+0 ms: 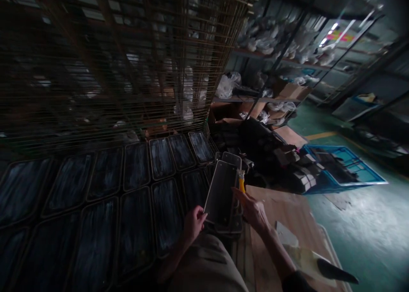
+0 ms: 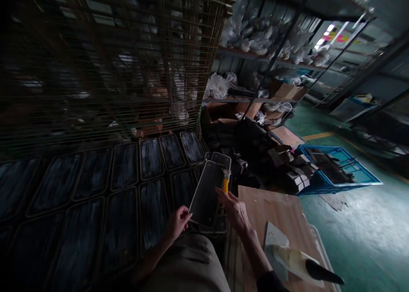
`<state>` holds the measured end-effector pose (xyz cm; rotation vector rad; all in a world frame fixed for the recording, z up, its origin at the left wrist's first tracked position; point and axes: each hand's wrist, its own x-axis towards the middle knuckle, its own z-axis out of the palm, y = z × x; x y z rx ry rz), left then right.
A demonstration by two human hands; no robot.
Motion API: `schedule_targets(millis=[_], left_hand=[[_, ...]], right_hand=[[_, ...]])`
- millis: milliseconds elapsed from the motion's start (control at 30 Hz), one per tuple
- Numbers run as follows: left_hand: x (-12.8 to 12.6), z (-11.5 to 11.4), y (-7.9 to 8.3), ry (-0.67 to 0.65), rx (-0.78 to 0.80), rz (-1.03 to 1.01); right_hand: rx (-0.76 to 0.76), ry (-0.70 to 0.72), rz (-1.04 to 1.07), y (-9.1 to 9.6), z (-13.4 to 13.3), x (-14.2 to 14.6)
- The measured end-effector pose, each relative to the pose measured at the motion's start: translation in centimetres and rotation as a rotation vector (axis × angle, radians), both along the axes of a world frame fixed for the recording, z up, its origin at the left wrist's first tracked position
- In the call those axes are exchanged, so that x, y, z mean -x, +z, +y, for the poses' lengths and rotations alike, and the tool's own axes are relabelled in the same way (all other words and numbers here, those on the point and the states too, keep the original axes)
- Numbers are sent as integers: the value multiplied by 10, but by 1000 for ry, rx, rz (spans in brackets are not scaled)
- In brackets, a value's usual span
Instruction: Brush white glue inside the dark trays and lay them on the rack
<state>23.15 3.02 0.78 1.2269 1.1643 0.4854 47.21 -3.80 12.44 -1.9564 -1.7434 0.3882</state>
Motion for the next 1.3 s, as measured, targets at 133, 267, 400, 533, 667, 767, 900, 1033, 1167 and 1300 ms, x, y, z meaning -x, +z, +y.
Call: schedule_targets(millis=[133, 267, 400, 533, 667, 767, 900, 1033, 1167, 1300], left_hand=[[-6, -4, -3, 9, 33, -86], [-11, -5, -2, 26, 100, -130], [-12, -6, -1, 45, 154, -146], [-14, -8, -1, 58, 200, -146], [-15, -11, -1, 80, 234, -157], [-16, -14, -2, 107, 244, -180], [-17, -17, -1, 125, 251, -201], [-16, -18, 1, 137, 278, -202], [-15, -18, 1, 129, 266, -225], [-16, -17, 1, 98, 263, -224]], right_hand=[[-49, -112, -49, 15, 31, -21], [-134, -142, -79, 3, 54, -36], [-129, -108, -132, -8, 70, -44], [-58, -89, -166, -14, 76, -44], [33, -50, -200, -17, 55, -35], [70, -22, -183, -16, 23, -19], [102, 75, -131, -9, -24, 8], [183, 105, -54, 6, -60, 35], [328, 105, 82, 28, -76, 49], [378, 46, 323, 31, -64, 38]])
